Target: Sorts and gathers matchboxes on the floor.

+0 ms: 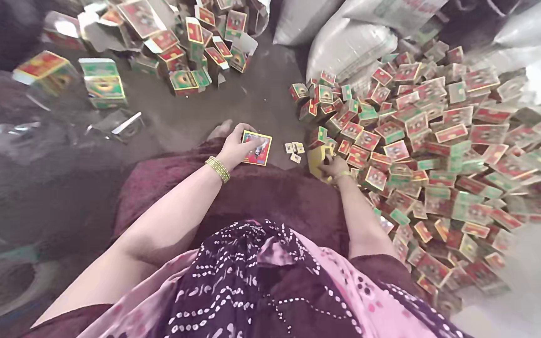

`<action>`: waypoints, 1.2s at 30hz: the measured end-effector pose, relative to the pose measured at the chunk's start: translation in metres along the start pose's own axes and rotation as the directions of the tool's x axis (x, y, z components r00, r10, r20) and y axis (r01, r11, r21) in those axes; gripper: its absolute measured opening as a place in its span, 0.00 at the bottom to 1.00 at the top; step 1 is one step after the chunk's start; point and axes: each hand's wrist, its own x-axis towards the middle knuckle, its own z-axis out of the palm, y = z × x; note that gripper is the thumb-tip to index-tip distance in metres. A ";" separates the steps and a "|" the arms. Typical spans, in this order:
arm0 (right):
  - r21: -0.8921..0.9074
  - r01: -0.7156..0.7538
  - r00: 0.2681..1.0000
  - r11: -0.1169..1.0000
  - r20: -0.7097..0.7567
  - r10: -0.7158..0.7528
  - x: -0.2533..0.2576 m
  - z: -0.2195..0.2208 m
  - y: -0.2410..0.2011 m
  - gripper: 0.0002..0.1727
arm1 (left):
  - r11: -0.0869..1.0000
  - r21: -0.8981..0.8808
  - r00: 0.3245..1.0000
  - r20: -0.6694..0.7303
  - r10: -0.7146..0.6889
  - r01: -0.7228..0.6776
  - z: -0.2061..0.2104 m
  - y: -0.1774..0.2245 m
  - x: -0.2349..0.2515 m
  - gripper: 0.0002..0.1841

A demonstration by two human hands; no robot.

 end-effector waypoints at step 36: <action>0.442 -0.017 0.999 0.897 -0.035 0.036 0.021 -0.013 -0.017 0.29 | 1.000 0.000 0.999 0.039 0.031 -0.031 -0.003 0.000 0.012 0.19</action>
